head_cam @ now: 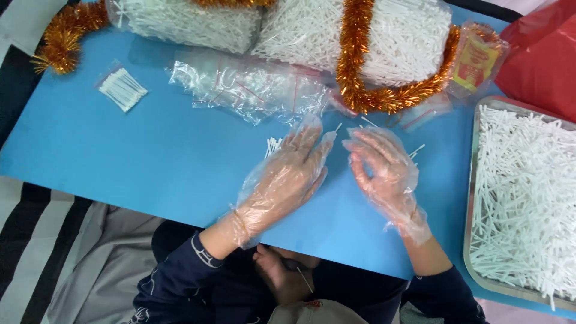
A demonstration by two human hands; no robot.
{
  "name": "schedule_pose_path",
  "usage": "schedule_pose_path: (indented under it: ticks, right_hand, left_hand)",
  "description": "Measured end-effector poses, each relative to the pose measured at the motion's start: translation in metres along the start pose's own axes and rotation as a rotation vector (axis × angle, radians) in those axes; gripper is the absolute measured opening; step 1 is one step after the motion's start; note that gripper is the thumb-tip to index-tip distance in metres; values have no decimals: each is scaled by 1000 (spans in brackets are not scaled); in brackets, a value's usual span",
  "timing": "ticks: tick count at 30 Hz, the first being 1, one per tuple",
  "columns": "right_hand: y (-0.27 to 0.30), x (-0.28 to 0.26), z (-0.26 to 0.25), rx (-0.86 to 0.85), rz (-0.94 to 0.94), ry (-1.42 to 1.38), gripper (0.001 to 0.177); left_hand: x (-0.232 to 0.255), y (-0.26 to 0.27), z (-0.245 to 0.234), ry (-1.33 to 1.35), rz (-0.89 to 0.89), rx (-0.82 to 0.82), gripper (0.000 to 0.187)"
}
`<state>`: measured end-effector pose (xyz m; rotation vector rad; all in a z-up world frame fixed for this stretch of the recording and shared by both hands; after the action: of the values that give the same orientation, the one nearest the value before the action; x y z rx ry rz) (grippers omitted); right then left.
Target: The person counts cotton swabs from a tray and inserts them into small plastic bags by hand while wearing gloves.
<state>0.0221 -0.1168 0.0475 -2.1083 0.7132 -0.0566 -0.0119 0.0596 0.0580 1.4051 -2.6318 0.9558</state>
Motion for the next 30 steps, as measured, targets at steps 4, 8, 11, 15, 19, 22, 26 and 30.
schedule_pose_path:
  ticks: [4, 8, 11, 15, 19, 22, 26, 30]
  right_hand:
    - [2, 19, -32, -170, 187, 426, 20]
    - [27, 44, -35, -387, 388, 736, 42]
    - [35, 46, -28, -452, 384, 760, 40]
    - [41, 54, -17, -497, 428, 703, 30]
    - [37, 50, -11, -547, 441, 636, 14]
    - [43, 54, -5, -569, 445, 637, 12]
    - [53, 63, 4, -568, 466, 581, 15]
    - [47, 58, 4, -582, 410, 554, 15]
  left_hand:
    - [15, -30, 38, -247, -56, 180, 29]
    - [18, -35, 71, -602, 28, 509, 15]
    - [8, -56, 86, -1075, -169, 252, 15]
    - [-21, -51, 136, -631, -279, 9, 29]
    - [-15, -51, 127, -505, -194, 241, 38]
    - [-14, -51, 129, -479, -166, 226, 37]
    - [-13, -49, 136, -513, -144, 199, 32]
    - [4, -59, 98, -286, -154, 137, 23]
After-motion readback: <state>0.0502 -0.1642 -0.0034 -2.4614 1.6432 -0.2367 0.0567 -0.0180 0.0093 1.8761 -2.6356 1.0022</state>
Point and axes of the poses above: each hand's wrist, its own y-axis away from the middle knuckle, its own z-axis out of the palm, x = y × z, the point moved 5 cm from there along -y, towards the middle knuckle, and after that the axes turned 1 degree about -z, right-handed, at the moved point
